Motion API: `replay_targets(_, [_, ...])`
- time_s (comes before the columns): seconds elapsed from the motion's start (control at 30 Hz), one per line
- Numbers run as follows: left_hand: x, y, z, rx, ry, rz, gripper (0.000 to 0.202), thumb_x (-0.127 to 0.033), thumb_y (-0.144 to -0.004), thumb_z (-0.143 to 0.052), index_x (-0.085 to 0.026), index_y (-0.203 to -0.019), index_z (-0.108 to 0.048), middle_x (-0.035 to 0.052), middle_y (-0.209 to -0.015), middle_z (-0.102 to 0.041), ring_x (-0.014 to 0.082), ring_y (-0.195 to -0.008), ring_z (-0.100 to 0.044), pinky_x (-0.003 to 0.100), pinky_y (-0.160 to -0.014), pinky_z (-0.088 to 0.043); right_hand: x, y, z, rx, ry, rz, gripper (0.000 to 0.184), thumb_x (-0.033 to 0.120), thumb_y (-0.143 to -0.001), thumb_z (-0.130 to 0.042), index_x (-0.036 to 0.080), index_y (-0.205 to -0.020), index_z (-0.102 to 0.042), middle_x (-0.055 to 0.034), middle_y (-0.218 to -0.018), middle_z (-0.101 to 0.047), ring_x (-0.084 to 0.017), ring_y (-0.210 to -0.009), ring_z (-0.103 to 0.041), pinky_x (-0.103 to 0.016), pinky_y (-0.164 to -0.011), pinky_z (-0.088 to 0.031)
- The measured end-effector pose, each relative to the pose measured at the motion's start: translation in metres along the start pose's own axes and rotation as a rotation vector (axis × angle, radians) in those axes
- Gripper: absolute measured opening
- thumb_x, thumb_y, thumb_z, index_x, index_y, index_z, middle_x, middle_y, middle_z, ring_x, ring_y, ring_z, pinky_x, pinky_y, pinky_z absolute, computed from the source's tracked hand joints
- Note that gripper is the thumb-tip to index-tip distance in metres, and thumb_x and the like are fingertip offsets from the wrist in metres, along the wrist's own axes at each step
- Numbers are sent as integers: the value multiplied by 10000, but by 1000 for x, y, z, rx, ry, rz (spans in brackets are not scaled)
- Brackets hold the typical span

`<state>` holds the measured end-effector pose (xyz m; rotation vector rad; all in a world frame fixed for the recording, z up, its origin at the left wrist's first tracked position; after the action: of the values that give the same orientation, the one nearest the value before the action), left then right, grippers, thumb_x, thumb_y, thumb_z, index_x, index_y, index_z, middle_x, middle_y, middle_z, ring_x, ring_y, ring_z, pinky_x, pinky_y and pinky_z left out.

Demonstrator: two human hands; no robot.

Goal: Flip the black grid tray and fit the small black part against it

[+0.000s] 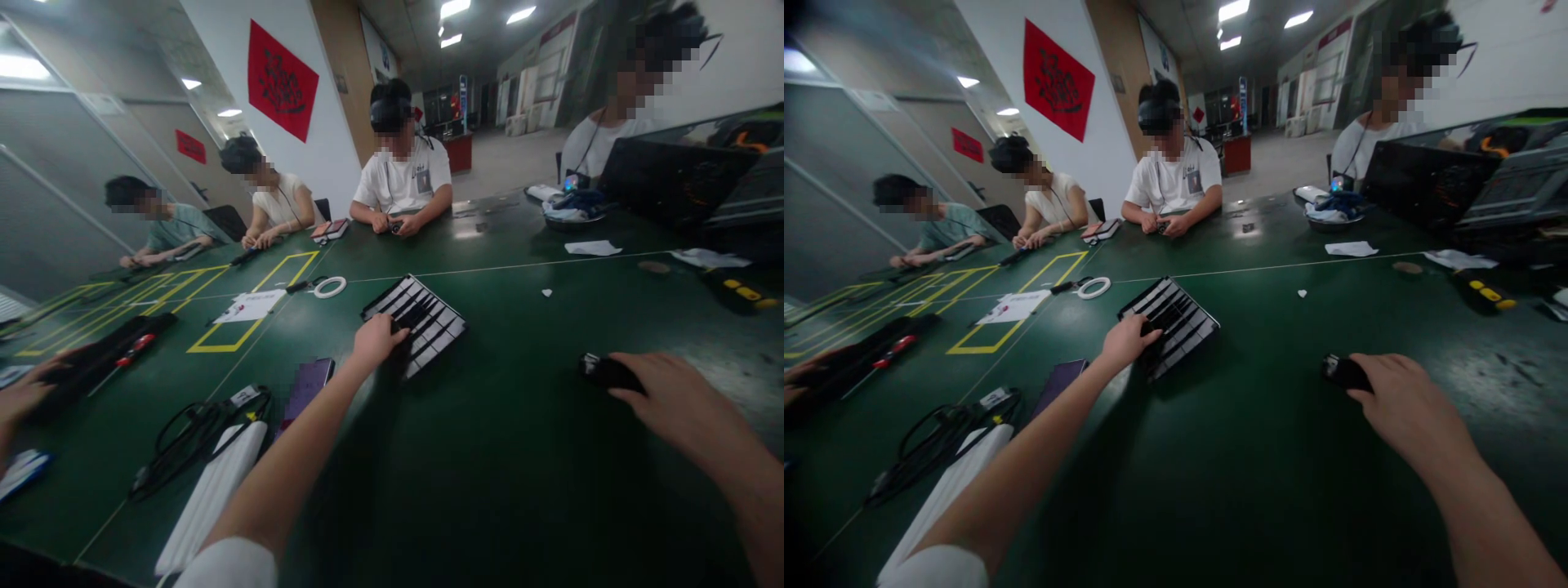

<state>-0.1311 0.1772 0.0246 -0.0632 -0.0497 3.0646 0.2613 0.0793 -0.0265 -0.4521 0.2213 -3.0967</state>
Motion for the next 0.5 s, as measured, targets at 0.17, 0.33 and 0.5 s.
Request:
replay_targets(0.17, [28,-32,-11,66,-26,63,413,-495,-775,-523,-104,-885,-594,160,-965,-621,267,-897,-590,303,-727,-440,-23,0,-9,62,91,-74,678,451,-640,-375,43,-1169,-485,-191,-1141,-496,-355,-1079,-410,-494,-921,-346])
replay_targets(0.33, [24,-34,-9,108,25,52,304,-408,-721,-620,-115,-805,-623,138,-899,-642,258,-873,-596,291,-723,-437,-19,0,-10,89,94,-117,572,361,-668,-406,39,-1123,-530,-199,-1044,-545,-360,-994,-465,-510,-857,-387])
replay_targets(0.5, [-20,11,-8,37,195,-59,399,-435,-792,-537,-133,-1052,-553,105,-1034,-599,209,-924,-571,280,-755,-441,33,4,-16,71,-128,21,493,411,-720,-445,202,-1165,-489,-81,-1117,-521,-266,-1046,-454,-483,-885,-413])
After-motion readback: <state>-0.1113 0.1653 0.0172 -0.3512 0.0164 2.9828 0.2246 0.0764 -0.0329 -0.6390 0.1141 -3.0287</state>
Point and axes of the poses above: each hand's wrist, its own y-axis away from the middle knuckle, its own z-axis out of the back of the hand, x = y × z, the point moved 8 cm from there along -y, towards the middle knuckle
